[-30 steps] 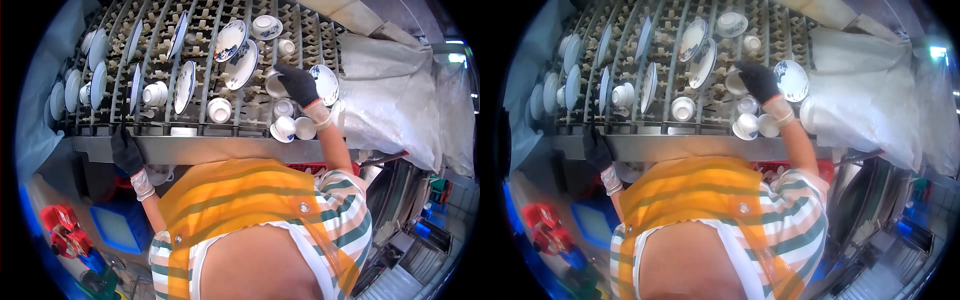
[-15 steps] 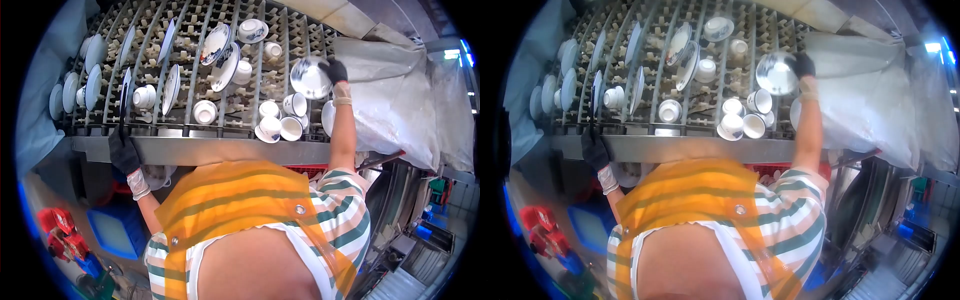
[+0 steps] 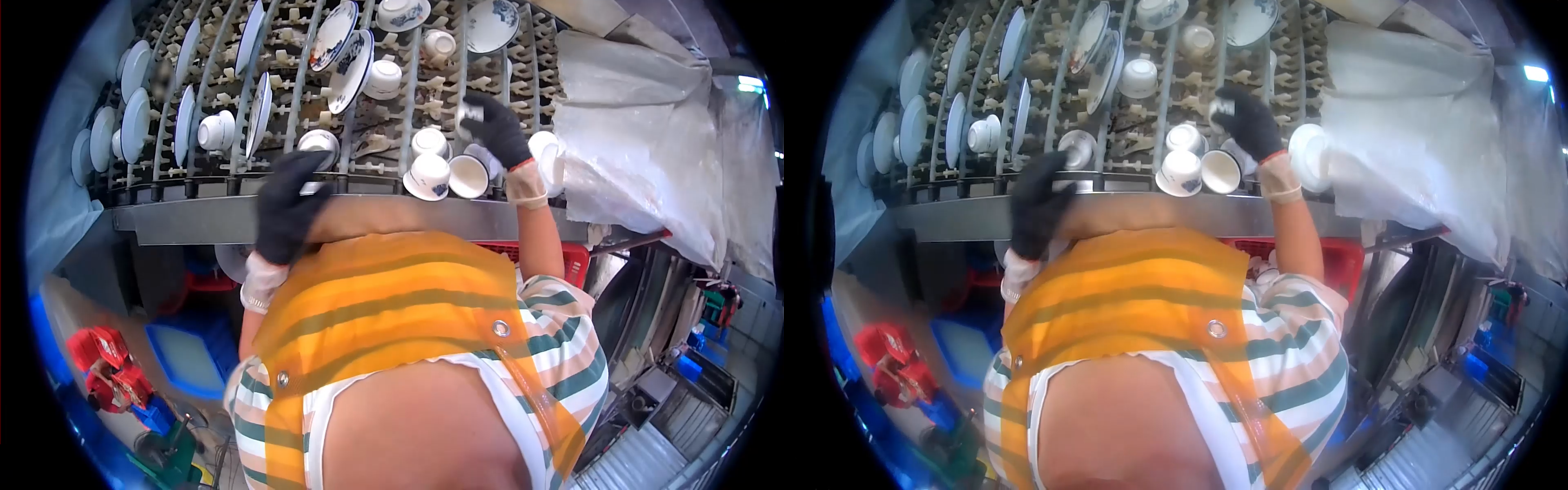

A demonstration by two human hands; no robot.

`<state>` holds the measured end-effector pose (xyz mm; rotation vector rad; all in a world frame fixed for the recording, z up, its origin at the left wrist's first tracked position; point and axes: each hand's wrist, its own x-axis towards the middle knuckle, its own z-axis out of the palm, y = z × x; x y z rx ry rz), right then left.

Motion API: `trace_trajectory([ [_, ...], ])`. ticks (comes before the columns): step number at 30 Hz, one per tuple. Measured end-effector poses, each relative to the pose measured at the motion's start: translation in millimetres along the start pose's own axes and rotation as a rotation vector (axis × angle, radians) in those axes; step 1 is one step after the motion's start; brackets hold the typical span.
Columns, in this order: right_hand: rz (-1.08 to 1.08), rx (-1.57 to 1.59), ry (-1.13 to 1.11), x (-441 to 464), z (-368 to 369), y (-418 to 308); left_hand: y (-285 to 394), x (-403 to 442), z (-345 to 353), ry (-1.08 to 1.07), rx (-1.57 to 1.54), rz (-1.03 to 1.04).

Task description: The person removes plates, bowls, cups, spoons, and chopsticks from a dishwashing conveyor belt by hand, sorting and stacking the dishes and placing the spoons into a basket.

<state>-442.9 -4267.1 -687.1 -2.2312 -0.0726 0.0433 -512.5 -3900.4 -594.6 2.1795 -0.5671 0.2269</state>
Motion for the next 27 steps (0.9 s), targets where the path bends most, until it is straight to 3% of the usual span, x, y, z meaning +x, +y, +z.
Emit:
trace_trajectory([
  [1, 0.025, 0.188, 0.002, 9.5, -2.4, -3.5, 25.2, 17.5, 11.7, -0.215, -0.208, -0.072],
  [2, 0.048, 0.376, 0.006, 19.5, -6.3, -12.9, 17.0, 18.5, 37.8, -0.343, -0.226, -0.065],
  [4, 0.229, 0.752, -0.017, 30.3, -8.1, -25.8, 38.4, 39.6, 59.1, -0.584, -0.037, 0.131],
  [6, 0.21, 0.613, -0.002, 25.4, -8.9, 0.9, 33.5, 42.1, 91.1, -0.617, 0.137, 0.298],
  [8, -0.164, -0.005, -0.229, 8.0, -15.9, 2.1, 36.0, 44.0, 106.7, -0.65, 0.244, 0.261],
  [10, -0.136, -0.277, -0.4, -33.6, -19.4, -31.6, 34.3, 40.6, 117.0, -0.695, 0.338, 0.21],
  [12, -0.23, -0.518, -0.094, -62.4, 5.8, -22.4, 29.7, 35.4, 124.8, -0.6, 0.365, 0.217],
  [13, -0.111, -0.548, -0.066, -66.8, 8.0, -37.0, 25.6, 34.1, 128.3, -0.597, 0.31, 0.203],
  [16, -0.02, -0.63, -0.03, -56.3, -5.0, -41.7, 23.7, 38.6, 117.9, -0.545, 0.295, 0.242],
  [17, -0.212, -0.301, 0.305, -53.3, -5.8, -33.8, 22.6, 39.5, 112.8, -0.46, 0.218, 0.228],
  [18, -0.383, -0.459, 0.503, -46.9, -11.7, -30.3, 22.0, 40.9, 105.2, -0.462, 0.222, 0.225],
  [20, -0.416, -0.671, 0.608, -36.5, -22.2, -37.9, 23.4, 43.1, 88.6, -0.324, 0.341, 0.089],
  [22, -0.391, -0.695, 0.56, -41.0, -16.7, -33.2, 16.2, 48.3, 82.7, -0.24, 0.359, 0.064],
  [24, -0.254, -0.55, 0.164, -54.8, 2.3, 10.4, -1.2, 49.1, 85.5, -0.117, 0.38, 0.053],
  [25, -0.218, -0.459, 0.007, -61.4, 6.3, 21.4, -5.1, 47.0, 85.9, -0.182, 0.357, -0.004],
  [26, -0.223, -0.464, 0.005, -67.5, 7.0, 12.6, -11.3, 44.3, 87.5, -0.175, 0.355, -0.005],
  [27, -0.143, -0.49, -0.033, -74.9, 11.1, 2.4, -18.1, 40.7, 90.0, -0.329, 0.324, -0.091],
])
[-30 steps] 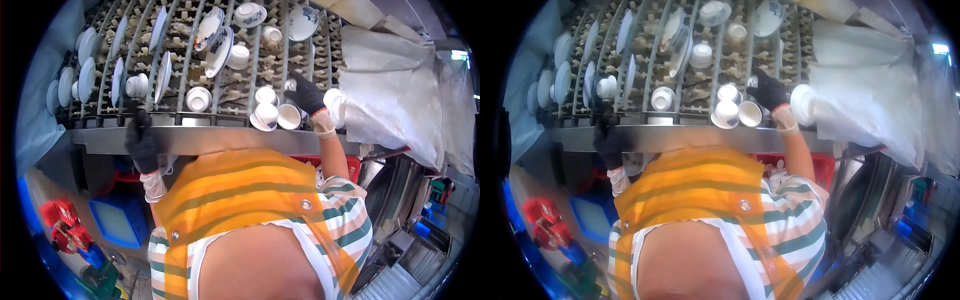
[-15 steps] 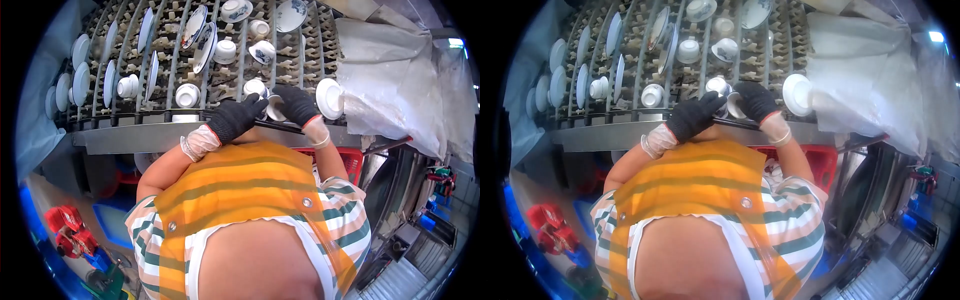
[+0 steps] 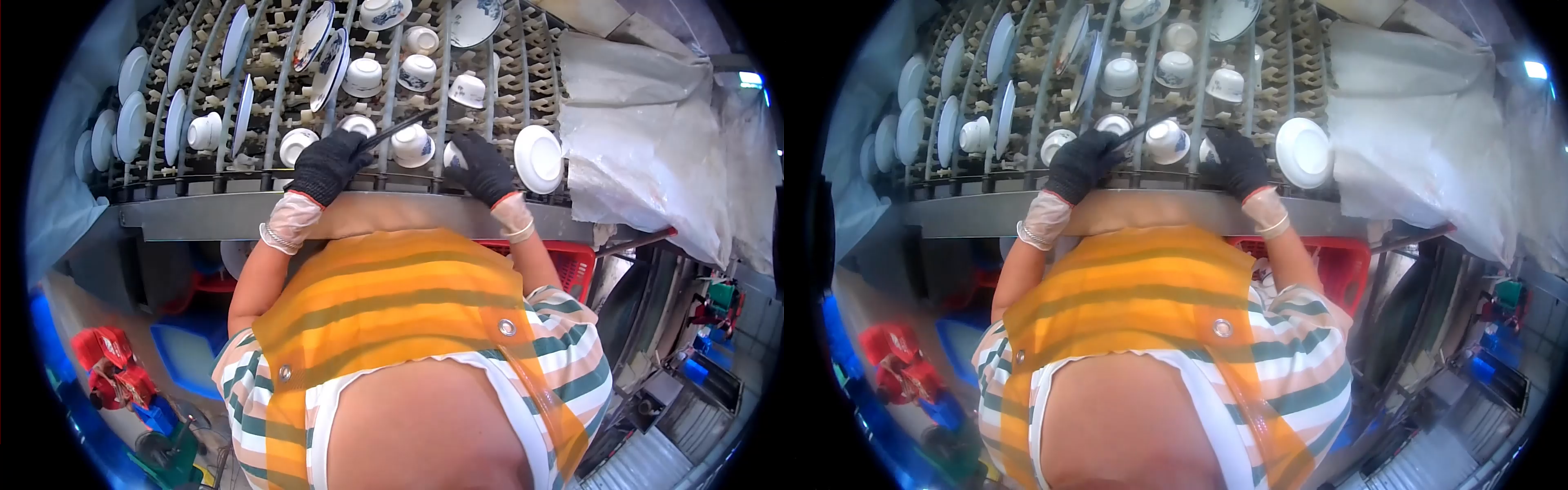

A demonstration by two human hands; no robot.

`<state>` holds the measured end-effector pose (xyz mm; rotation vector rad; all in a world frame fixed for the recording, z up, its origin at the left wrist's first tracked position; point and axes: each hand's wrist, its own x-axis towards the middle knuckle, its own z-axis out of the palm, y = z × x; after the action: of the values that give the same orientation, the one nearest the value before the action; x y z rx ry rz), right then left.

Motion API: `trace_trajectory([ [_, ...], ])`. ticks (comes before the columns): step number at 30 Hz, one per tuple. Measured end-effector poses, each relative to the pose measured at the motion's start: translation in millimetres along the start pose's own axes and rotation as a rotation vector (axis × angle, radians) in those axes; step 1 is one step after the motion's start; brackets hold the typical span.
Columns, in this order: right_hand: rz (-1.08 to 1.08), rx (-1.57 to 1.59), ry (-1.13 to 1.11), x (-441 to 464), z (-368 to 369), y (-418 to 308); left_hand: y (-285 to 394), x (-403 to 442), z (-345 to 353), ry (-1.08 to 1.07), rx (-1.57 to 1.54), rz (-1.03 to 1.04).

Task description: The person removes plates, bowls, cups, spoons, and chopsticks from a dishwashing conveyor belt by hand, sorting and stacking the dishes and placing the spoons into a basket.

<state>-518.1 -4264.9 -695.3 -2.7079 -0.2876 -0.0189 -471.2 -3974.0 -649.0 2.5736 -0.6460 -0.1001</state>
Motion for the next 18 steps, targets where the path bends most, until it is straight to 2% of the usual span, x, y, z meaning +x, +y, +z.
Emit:
trace_trajectory([
  [1, 0.069, -0.02, -0.057, -2.9, -1.2, -5.5, 1.2, 0.2, 1.0, -0.168, -0.035, -0.052],
  [2, -0.03, -0.033, 0.057, -7.6, 10.8, 5.1, 9.5, -1.5, 0.0, -0.176, -0.05, -0.095],
  [3, -0.029, -0.033, 0.057, -6.6, 8.2, 14.6, 11.3, -0.2, 2.4, -0.176, -0.05, -0.094],
  [5, 0.247, 0.209, 0.092, -7.8, -5.0, 38.5, 16.3, 0.7, 5.8, -0.019, -0.129, -0.024],
  [6, 0.251, 0.182, 0.229, -7.5, -20.3, 52.3, 23.7, 5.9, 5.3, 0.064, -0.206, 0.02],
  [7, 0.255, 0.153, 0.365, -7.9, -39.3, 66.7, 28.0, 11.9, 7.8, 0.061, -0.205, 0.032],
  [9, 0.284, -0.089, 0.347, -9.3, -45.8, 134.2, 36.4, 24.8, 15.6, 0.096, -0.259, 0.114],
  [11, 0.48, -0.042, 0.056, -12.9, -48.5, 178.3, 44.9, 32.7, 29.0, 0.122, -0.317, 0.183],
  [12, 0.391, 0.04, -0.043, -15.1, -46.3, 200.0, 42.3, 34.3, 43.8, 0.071, -0.239, 0.18],
  [13, 0.391, 0.034, -0.03, -16.3, -54.6, 211.5, 45.5, 38.8, 46.5, 0.023, -0.16, 0.174],
  [14, 0.383, 0.085, -0.127, -17.0, -62.1, 223.2, 46.5, 40.3, 46.5, -0.074, -0.151, 0.158],
  [15, 0.375, 0.141, -0.226, -17.9, -64.7, 232.8, 48.0, 39.5, 46.3, -0.071, -0.15, 0.163],
  [17, 0.446, 0.487, -0.284, -20.3, -102.3, 195.6, 50.9, 35.6, 42.3, -0.113, -0.191, 0.094],
  [18, 0.396, 0.43, -0.234, -23.9, -113.5, 180.1, 41.9, 33.7, 46.2, -0.093, -0.215, 0.114],
])
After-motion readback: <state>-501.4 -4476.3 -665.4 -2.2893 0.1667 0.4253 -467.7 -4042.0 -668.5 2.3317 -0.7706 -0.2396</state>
